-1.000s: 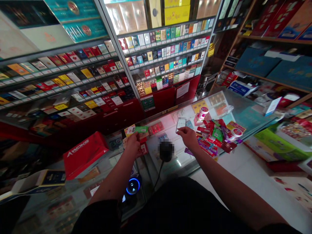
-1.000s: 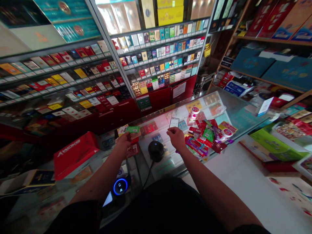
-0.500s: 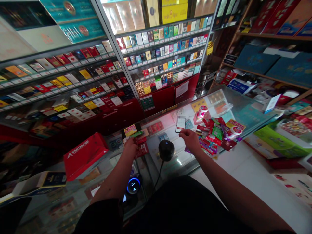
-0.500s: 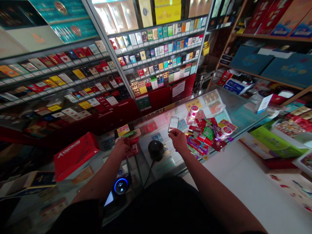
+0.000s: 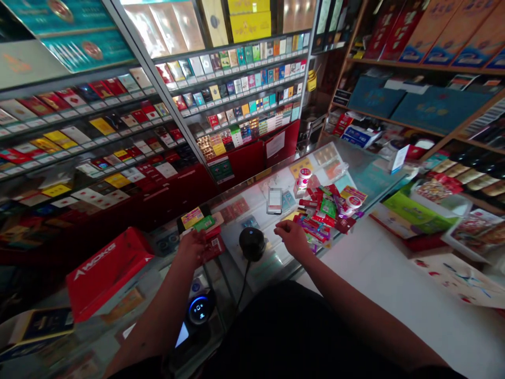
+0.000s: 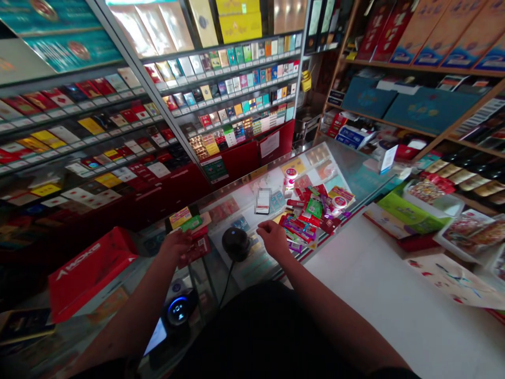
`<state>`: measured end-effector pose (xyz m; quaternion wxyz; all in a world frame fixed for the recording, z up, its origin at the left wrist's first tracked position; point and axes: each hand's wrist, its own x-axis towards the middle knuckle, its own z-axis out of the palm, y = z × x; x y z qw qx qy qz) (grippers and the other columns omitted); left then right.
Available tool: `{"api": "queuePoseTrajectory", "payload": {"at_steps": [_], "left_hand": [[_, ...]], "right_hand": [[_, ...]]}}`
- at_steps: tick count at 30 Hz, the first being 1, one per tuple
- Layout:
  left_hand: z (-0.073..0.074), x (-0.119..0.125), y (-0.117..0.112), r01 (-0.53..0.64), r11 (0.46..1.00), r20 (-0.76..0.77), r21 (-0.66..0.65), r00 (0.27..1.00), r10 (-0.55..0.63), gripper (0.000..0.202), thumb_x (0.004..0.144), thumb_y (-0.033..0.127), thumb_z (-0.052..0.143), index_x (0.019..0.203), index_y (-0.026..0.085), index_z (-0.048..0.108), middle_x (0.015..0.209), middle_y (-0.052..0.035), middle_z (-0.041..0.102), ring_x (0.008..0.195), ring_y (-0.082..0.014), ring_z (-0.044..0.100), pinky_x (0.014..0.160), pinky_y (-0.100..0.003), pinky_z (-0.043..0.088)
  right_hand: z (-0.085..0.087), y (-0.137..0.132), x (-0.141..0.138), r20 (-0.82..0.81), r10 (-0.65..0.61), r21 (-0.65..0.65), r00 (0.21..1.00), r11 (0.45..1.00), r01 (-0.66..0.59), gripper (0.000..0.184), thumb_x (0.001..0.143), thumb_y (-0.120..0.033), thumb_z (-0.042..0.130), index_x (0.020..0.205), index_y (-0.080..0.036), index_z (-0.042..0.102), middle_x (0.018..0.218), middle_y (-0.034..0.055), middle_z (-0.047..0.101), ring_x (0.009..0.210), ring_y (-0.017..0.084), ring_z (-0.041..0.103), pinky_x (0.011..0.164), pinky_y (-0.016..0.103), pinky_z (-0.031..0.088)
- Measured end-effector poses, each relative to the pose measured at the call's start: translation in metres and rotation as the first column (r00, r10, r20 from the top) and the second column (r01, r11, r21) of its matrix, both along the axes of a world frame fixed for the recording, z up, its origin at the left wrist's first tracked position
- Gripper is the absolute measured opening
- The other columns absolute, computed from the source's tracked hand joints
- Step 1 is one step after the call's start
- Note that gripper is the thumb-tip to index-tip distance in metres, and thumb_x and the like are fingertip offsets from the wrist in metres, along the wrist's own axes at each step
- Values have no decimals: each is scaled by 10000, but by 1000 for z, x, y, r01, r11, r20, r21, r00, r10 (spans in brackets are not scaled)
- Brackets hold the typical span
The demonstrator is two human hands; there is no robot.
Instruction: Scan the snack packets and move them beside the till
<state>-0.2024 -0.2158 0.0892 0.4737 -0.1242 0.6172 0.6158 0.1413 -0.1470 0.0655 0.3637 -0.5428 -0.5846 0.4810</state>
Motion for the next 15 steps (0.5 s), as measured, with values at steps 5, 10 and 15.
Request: {"api": "queuePoseTrajectory", "payload": {"at_steps": [5,10,15], "left_hand": [[15,3,15,-65,998,23,-20,998,65,136,847,44,522,811,137,615,602,4,572,461,-117,533,451,-211,420],[29,26,8,-49,988,-15,143,999,51,116,871,63,571,815,138,640,622,2,600,509,-100,557,474,-184,444],[34,85,-19,73,962,-109,264,993,-46,36,879,154,642,861,173,666,730,-7,682,593,-113,603,530,-208,478]], "right_hand": [[-6,-23,6,22,35,-4,999,999,-35,184,794,-362,700,879,-206,745,777,27,745,720,197,668,710,329,501],[-15,-49,21,53,141,0,989,990,-142,132,807,-328,681,847,-214,733,773,18,736,726,198,667,716,327,492],[-27,-62,54,90,107,-38,990,994,-104,128,810,-333,663,849,-232,731,803,18,750,755,211,680,744,337,499]]}}
